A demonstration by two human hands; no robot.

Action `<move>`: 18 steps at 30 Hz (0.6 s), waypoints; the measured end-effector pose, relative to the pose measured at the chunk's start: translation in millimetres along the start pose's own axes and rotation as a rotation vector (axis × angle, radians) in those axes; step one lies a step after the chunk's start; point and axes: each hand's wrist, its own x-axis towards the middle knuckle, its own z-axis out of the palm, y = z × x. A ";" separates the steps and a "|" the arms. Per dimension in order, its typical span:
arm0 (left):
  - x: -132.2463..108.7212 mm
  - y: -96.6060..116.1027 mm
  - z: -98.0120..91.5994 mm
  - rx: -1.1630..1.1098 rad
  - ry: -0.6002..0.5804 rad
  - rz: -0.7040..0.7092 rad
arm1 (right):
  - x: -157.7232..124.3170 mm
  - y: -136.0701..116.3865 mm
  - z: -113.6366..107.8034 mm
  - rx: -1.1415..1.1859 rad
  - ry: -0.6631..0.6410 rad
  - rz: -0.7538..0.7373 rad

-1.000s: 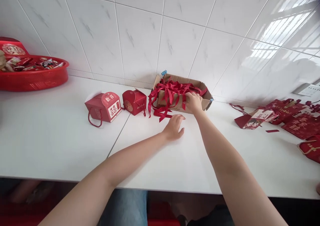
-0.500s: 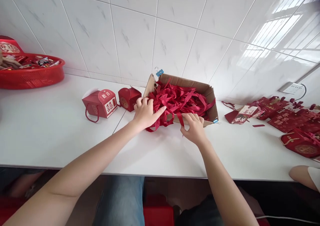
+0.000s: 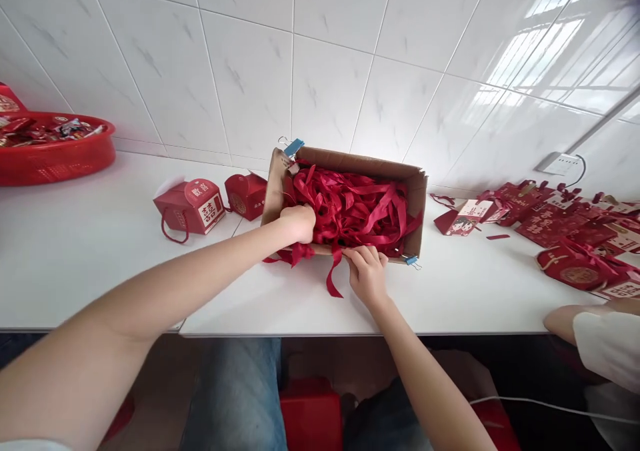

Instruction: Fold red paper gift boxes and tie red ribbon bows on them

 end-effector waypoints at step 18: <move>17.3 7.1 -103.0 -0.597 0.145 0.592 | -13.2 -54.0 -50.9 0.051 -0.165 0.078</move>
